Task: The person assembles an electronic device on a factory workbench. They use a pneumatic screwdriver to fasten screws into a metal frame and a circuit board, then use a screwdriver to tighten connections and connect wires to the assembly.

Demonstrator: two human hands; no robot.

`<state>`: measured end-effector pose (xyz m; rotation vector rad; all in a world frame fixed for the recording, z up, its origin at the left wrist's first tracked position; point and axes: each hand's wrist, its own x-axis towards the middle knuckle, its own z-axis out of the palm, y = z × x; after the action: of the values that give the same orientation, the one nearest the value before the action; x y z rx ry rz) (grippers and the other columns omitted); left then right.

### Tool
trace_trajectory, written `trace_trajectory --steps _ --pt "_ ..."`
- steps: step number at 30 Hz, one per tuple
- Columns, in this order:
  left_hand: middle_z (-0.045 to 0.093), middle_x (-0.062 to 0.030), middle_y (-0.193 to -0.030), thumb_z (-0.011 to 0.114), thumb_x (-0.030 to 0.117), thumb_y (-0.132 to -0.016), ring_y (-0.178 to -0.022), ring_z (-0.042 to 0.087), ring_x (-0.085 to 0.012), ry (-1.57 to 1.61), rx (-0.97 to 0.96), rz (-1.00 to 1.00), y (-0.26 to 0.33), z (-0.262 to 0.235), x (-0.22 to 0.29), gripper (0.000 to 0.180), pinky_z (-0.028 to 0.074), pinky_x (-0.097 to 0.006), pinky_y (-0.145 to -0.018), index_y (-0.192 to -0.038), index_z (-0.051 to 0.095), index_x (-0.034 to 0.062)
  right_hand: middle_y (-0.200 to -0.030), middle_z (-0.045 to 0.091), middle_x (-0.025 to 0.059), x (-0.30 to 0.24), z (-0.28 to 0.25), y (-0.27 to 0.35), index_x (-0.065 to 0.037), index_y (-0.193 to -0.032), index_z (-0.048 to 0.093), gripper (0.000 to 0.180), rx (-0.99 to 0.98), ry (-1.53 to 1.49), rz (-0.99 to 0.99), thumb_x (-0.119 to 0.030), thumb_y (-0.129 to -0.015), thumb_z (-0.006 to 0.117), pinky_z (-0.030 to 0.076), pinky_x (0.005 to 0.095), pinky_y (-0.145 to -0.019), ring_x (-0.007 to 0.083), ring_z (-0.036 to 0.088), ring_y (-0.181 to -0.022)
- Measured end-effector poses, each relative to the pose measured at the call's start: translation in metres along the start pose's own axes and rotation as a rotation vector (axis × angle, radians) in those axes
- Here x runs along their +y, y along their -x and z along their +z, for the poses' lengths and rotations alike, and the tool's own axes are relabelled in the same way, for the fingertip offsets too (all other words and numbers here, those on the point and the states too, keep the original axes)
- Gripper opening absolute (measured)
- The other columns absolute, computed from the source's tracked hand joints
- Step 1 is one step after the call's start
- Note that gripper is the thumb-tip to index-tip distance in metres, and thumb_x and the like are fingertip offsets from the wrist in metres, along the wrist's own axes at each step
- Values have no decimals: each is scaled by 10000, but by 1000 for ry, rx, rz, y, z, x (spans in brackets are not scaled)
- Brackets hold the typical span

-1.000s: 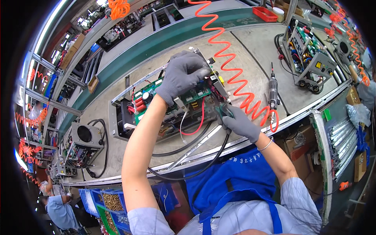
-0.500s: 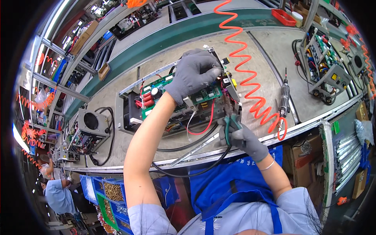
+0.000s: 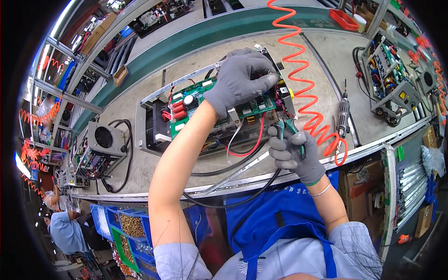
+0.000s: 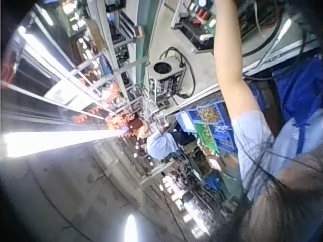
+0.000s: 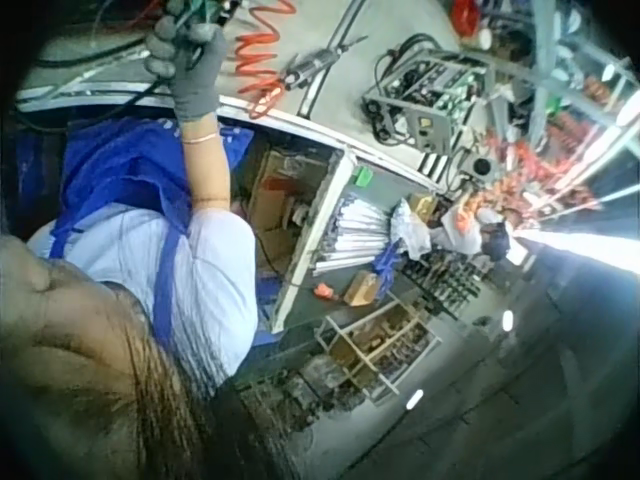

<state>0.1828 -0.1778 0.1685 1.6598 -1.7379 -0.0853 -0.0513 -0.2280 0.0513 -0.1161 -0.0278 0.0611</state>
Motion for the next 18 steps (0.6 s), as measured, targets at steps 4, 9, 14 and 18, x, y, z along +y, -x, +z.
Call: trace_trajectory --steps 4,9,14,18 --pt "693 -60 -891 708 297 -787 -937 595 -253 32 72 -10 2 3 -2 216 435 -393 -901 -858 731 94 -828 404 22 10 -3 -6 -60 -1186 532 411 -52 9 -4 -190 -798 570 282 183 -384 98 339 -564" --pt "691 -70 -945 700 274 -810 -963 589 -244 -24 21 8 2 2 -2 230 442 -380 -922 -886 716 58 -830 443 32 7 -15 6 -80 -1182 520 448 75 362 -43 -213 -764 612 272 188 -377 91 367 -552" --pt "685 -75 -981 697 267 -816 -991 579 -252 -3 -3 26 1 -1 0 230 432 -379 -934 -900 718 54 -804 467 37 -9 -1 0 -91 -1184 516 487 130 428 -8 -214 -731 644 281 217 -410 92 389 -526" --pt "698 -49 -944 689 344 -797 -975 605 -248 -2 38 25 0 3 -1 257 421 -386 -919 -862 739 100 -793 463 31 -3 -7 8 -78 -1190 499 517 71 487 -31 -222 -722 663 302 224 -443 95 402 -549"
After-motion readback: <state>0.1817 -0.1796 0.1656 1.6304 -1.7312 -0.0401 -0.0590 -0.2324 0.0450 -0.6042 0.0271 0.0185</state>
